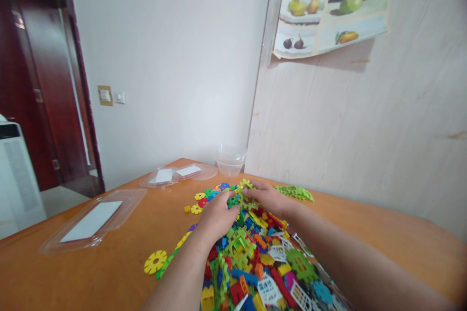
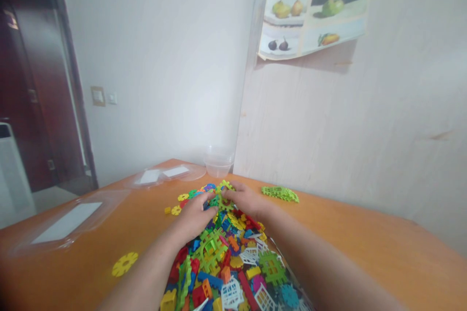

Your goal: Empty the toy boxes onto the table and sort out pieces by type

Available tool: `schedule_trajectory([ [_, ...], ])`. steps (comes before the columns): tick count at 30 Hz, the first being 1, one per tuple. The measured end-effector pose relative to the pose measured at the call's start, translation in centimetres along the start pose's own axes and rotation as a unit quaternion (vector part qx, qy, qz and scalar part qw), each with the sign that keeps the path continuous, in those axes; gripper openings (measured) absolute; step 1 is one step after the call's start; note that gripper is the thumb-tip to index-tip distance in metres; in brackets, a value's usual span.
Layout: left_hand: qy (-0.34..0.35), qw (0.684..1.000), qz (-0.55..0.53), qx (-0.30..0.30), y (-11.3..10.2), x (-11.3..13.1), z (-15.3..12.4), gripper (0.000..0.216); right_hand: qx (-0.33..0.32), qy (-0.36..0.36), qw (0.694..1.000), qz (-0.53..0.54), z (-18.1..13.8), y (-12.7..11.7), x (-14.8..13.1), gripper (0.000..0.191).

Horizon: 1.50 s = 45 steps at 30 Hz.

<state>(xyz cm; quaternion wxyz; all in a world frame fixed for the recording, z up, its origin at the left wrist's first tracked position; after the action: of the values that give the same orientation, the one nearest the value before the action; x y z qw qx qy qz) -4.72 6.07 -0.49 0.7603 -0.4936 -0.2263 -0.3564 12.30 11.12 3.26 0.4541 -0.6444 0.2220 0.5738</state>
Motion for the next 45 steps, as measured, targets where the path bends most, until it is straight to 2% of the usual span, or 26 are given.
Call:
schedule_trajectory([
  [5, -0.016, 0.987, -0.159, -0.026, 0.0, 1.1, 0.0, 0.034, 0.011, 0.010, 0.998, 0.061, -0.4, 0.9, -0.6, 0.029],
  [8, -0.026, 0.977, -0.212, -0.011, 0.1, 1.2, 0.1, 0.039, -0.006, 0.031, 0.996, 0.083, -0.7, 1.3, -0.7, 0.034],
  [11, -0.021, 0.975, -0.223, 0.011, 0.0, 1.0, 0.1, 0.037, -0.001, 0.041, 0.997, 0.062, -0.8, 1.2, -0.8, 0.037],
  [16, -0.018, 0.981, -0.194, -0.003, 0.0, 1.1, 0.1, 0.034, 0.053, 0.032, 0.998, 0.025, -0.7, 0.3, -1.0, 0.034],
  [19, -0.022, 0.982, -0.188, -0.002, 0.0, 1.2, 0.1, 0.039, 0.064, 0.031, 0.997, 0.003, -0.6, -0.4, -1.1, 0.033],
  [21, -0.030, 0.982, -0.186, 0.001, -0.1, 1.2, 0.0, 0.043, 0.080, 0.030, 0.996, -0.024, -0.5, -1.2, -1.0, 0.032],
  [23, -0.039, 0.984, -0.176, 0.010, -0.2, 1.2, 0.0, 0.044, 0.137, 0.046, 0.989, -0.038, -0.1, -2.8, -0.8, 0.031],
  [26, -0.046, 0.985, -0.165, 0.027, -0.4, 1.1, 0.0, 0.041, 0.241, 0.088, 0.966, -0.032, 0.7, -6.2, 0.1, 0.031],
  [32, -0.067, 0.981, -0.177, 0.040, -0.4, 1.0, 0.2, 0.041, 0.352, 0.182, 0.917, -0.039, 1.4, -12.9, 3.1, 0.034],
  [36, -0.079, 0.980, -0.177, 0.042, -0.3, 0.8, 0.3, 0.042, 0.367, 0.249, 0.895, -0.056, 1.3, -14.9, 5.9, 0.031],
  [41, -0.078, 0.978, -0.189, 0.040, -0.3, 0.6, 0.2, 0.042, 0.354, 0.298, 0.884, -0.072, 2.0, -15.0, 8.9, 0.032],
  [45, -0.082, 0.976, -0.200, 0.042, -0.3, 0.5, 0.2, 0.042, 0.354, 0.317, 0.874, -0.099, 2.4, -15.2, 9.8, 0.033],
])
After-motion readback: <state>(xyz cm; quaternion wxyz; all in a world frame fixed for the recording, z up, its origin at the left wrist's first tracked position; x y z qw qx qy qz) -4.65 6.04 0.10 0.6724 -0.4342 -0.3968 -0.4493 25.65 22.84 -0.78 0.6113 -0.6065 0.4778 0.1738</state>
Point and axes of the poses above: each hand's wrist, its own z-axis towards the middle knuckle, its own y-axis out of the palm, x = y × z, the point moved 2 cm from there along z, towards the middle knuckle, and after that the axes turned 8 degrees about y, right-handed, at the moved point
